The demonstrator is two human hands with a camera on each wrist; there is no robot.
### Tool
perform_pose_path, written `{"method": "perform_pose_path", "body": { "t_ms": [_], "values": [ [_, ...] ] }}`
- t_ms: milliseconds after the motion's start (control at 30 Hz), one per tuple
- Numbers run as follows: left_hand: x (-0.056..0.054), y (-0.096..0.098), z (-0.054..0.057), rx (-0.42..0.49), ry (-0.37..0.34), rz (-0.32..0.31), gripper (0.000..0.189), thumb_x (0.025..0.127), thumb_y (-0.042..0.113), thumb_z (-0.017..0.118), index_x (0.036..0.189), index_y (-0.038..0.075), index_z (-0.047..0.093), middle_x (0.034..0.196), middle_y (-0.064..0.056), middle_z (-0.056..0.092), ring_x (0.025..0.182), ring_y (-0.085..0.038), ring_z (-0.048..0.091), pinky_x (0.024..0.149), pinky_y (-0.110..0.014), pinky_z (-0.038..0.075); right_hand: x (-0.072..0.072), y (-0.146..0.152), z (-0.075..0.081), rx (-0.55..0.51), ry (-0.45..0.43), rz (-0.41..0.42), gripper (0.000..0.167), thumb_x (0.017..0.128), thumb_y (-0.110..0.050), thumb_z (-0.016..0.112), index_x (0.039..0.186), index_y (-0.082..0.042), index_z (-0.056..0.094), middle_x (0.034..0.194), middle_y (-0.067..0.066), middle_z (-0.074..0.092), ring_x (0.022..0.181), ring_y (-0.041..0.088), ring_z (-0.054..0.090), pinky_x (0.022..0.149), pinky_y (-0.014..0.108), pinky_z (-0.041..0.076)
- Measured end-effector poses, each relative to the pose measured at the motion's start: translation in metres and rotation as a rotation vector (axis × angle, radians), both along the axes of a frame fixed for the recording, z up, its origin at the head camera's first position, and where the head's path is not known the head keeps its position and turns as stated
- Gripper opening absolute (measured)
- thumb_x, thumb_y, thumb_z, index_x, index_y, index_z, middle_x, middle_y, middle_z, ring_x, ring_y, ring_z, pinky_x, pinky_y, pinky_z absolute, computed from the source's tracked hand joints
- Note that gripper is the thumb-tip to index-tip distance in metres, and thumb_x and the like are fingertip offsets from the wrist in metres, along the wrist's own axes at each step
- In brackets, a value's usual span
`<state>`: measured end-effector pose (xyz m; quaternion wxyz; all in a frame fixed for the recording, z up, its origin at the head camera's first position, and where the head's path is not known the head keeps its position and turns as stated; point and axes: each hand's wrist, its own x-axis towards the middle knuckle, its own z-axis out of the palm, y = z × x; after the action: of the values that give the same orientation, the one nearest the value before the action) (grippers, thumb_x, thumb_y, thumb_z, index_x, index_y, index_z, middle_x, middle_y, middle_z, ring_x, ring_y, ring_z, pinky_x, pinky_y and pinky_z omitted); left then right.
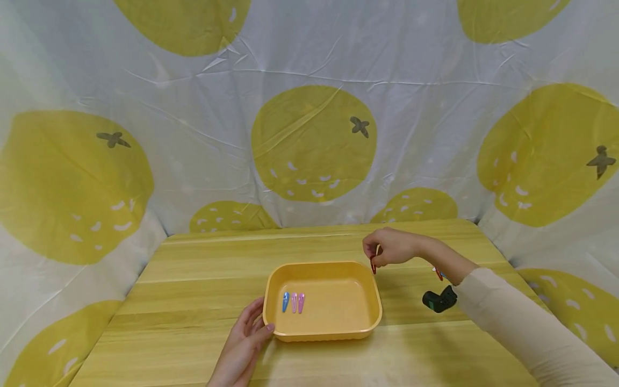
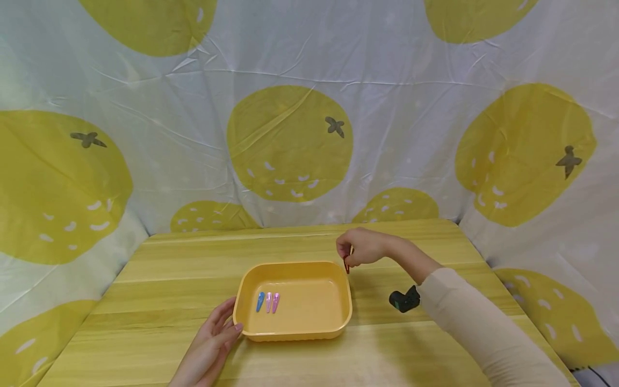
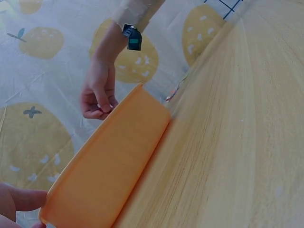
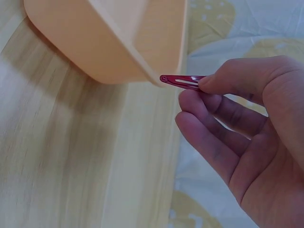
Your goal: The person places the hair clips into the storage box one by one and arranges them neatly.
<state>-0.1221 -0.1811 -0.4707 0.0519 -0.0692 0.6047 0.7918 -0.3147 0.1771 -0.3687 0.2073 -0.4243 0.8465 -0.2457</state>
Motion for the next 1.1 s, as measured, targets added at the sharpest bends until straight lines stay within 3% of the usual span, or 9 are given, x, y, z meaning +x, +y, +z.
{"method": "perform_pose_path", "body": {
  "t_ms": [533, 1100],
  "values": [
    [0.0, 0.001, -0.001, 0.005, 0.001, -0.004, 0.074, 0.097, -0.009, 0.059, 0.16, -0.002, 0.02, 0.165, -0.025, 0.018, 0.149, -0.044, 0.023, 0.106, -0.029, 0.046, 0.0, -0.022, 0.0, -0.003, -0.05, 0.022, 0.013, 0.094, 0.004, 0.062, 0.087, -0.007, 0.06, 0.086, 0.003, 0.069, 0.075, 0.016, 0.067, 0.062, 0.029, 0.052],
    [0.0, 0.002, -0.002, 0.012, 0.003, 0.004, 0.073, 0.097, -0.01, 0.058, 0.16, -0.002, 0.022, 0.165, -0.025, 0.02, 0.148, -0.043, 0.026, 0.106, -0.031, 0.046, -0.002, -0.041, -0.008, -0.006, 0.006, 0.08, 0.014, 0.093, 0.003, 0.063, 0.087, -0.01, 0.06, 0.081, -0.004, 0.063, 0.071, 0.013, 0.062, 0.061, 0.027, 0.049]
  ]
}}
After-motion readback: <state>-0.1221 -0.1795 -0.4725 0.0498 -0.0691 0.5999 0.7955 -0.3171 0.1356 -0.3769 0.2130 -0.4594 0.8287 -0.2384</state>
